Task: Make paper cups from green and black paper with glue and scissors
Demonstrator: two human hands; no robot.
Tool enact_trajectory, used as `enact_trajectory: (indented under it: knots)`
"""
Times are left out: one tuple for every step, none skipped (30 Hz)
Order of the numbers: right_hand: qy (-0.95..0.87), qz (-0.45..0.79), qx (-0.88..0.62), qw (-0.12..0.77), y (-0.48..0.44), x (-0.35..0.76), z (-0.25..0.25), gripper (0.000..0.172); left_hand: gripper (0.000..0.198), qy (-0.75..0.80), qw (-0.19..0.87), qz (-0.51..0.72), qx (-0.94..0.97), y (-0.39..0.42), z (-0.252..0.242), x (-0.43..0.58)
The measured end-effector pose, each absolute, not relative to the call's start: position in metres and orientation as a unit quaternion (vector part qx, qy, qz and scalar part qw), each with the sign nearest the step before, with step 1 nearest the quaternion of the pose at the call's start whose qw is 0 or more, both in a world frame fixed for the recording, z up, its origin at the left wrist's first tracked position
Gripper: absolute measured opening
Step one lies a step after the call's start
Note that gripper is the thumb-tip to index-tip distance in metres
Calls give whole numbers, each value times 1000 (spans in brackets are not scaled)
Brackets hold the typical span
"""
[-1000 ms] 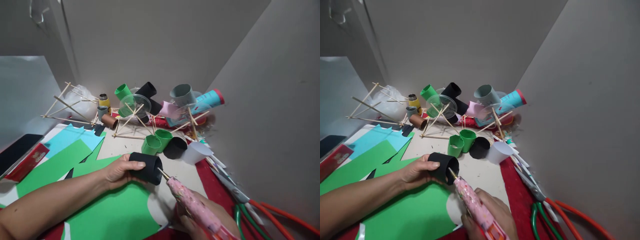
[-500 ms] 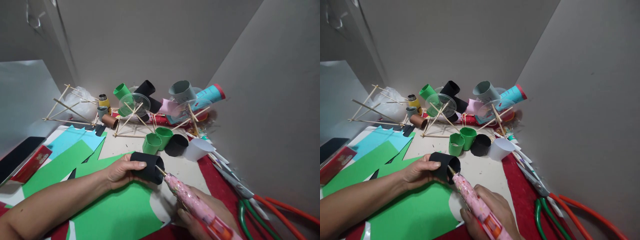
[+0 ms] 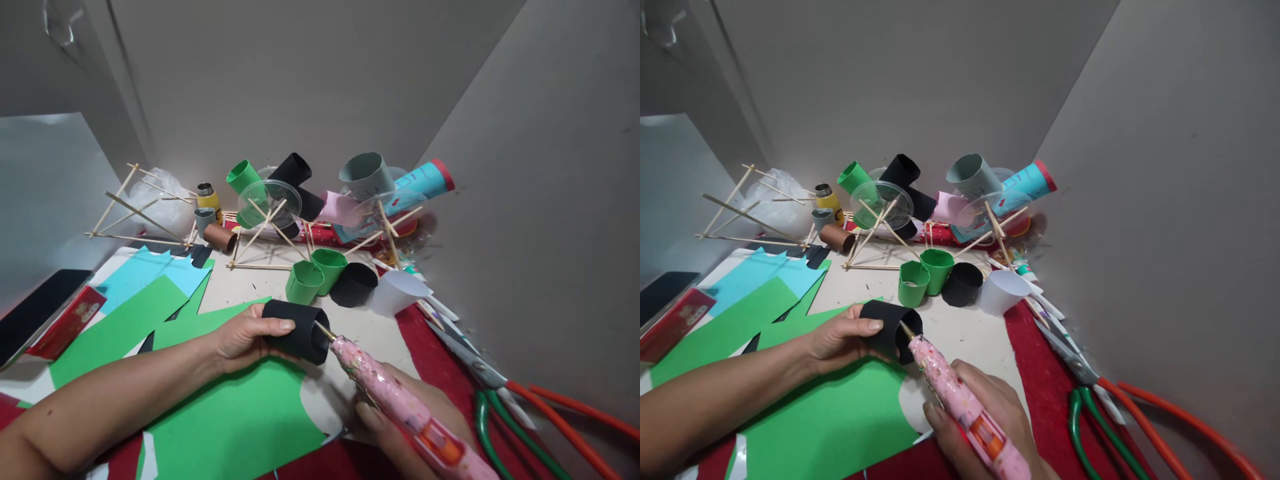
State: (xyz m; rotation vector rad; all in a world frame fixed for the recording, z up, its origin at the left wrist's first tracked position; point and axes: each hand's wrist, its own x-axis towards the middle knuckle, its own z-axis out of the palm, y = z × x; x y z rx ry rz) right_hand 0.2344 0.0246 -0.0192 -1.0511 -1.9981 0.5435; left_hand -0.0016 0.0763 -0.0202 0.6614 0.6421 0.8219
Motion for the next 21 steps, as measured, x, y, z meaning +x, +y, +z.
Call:
enact_trajectory:
  knots:
    - [-790,217,-413,399,25,235,-19,30,49,299,816,385,309,76,-20,-1]
    - [-789,217,-412,400,25,235,-19,30,49,299,817,386,309,76,-20,-1]
    - [-788,218,-413,401,25,236,-19,30,49,299,817,385,308,76,-20,-1]
    - [-787,218,-414,402,25,236,-20,29,48,299,817,384,308,76,-20,-1]
    - [-785,220,-415,403,25,236,-21,29,47,300,817,383,309,76,-20,-1]
    - [-784,222,-416,404,26,237,-22,30,46,300,817,382,311,76,-21,-1]
    - [-783,224,-417,404,26,237,-23,31,45,299,816,382,313,76,-21,-1]
    - [-782,228,-419,402,26,237,-23,33,44,298,816,383,315,76,-21,-1]
    - [-782,231,-420,399,26,237,-23,34,44,297,815,385,317,76,-21,-1]
    - [-781,233,-423,396,26,237,-23,35,44,297,813,387,317,76,-21,-1]
    - [-780,234,-426,393,26,237,-22,35,44,299,812,388,317,76,-22,-1]
    - [-779,234,-430,391,26,237,-21,34,44,301,811,389,316,76,-22,-1]
    - [-779,235,-433,388,26,237,-19,33,44,303,810,390,315,76,-21,-1]
    - [-779,236,-435,385,26,236,-17,31,45,307,810,390,314,76,-21,-1]
    - [-779,237,-436,383,26,236,-15,30,45,310,808,390,314,76,-21,-1]
    - [-779,238,-437,381,26,236,-14,30,46,315,807,389,313,76,-20,-1]
    - [-779,239,-437,380,26,236,-13,30,48,318,806,389,313,76,-20,-2]
    - [-779,240,-436,380,26,236,-13,30,49,321,805,388,314,76,-20,-2]
    - [-778,240,-437,381,25,235,-14,30,50,324,804,387,315,75,-20,-2]
    - [-775,236,-441,385,25,235,-15,31,51,326,802,386,317,75,-20,-2]
    - [-771,229,-446,392,25,234,-16,31,52,328,801,386,319,75,-21,-2]
